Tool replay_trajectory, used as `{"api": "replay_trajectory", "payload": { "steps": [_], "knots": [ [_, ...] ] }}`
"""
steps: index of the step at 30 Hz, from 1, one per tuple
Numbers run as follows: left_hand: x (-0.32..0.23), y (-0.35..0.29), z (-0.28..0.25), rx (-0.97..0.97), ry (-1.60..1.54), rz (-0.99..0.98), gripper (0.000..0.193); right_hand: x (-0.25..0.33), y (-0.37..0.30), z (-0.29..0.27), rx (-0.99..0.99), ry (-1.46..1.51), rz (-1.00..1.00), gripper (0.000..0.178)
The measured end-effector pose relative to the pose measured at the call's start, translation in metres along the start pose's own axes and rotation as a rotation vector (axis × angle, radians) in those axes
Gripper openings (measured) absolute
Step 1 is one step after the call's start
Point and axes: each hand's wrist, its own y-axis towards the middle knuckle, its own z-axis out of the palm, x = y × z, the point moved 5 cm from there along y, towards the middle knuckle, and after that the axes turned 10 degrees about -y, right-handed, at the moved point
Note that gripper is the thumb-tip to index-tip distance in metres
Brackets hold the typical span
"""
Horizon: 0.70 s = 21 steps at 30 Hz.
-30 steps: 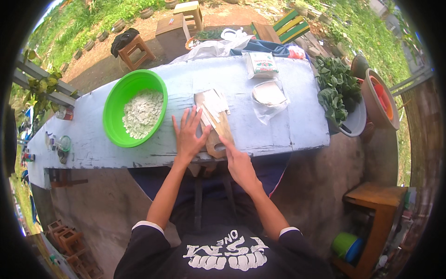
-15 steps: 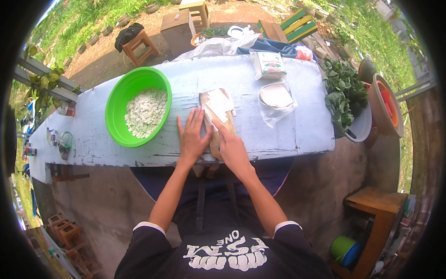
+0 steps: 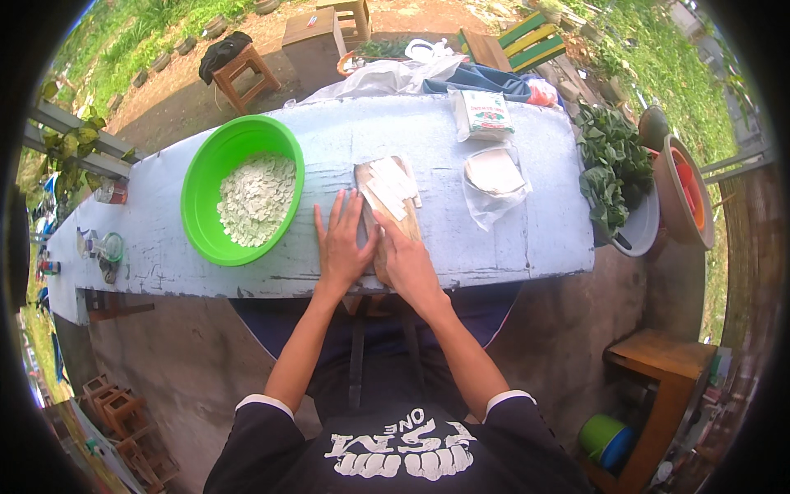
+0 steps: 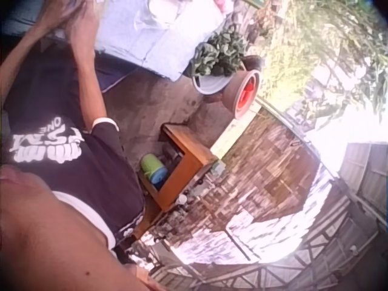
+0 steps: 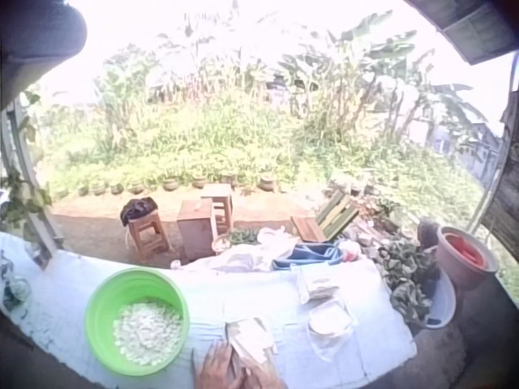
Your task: The person chops white vegetable pieces on a wooden cutting board using a knife and transfers them into a green bowl. The person then slices a block of white tofu into thin strips on the same board.
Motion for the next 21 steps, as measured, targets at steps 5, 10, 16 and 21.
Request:
{"api": "replay_trajectory", "payload": {
  "steps": [5, 10, 16, 21],
  "knots": [
    [-0.001, 0.0, 0.001, -0.002, -0.008, 0.003, 0.063, -0.004, 0.003, 0.004, -0.031, 0.007, -0.065, 0.039],
    [0.0, -0.002, -0.002, -0.005, -0.002, 0.002, 0.064, -0.001, 0.003, 0.006, -0.044, -0.024, -0.097, 0.038],
    [0.001, -0.002, 0.001, -0.009, 0.006, 0.02, 0.064, -0.003, -0.006, 0.003, 0.013, -0.061, -0.015, 0.038],
    [0.002, -0.002, 0.002, -0.016, 0.01, 0.023, 0.064, -0.007, -0.014, 0.001, 0.012, -0.057, -0.015, 0.038]
  ]
}}
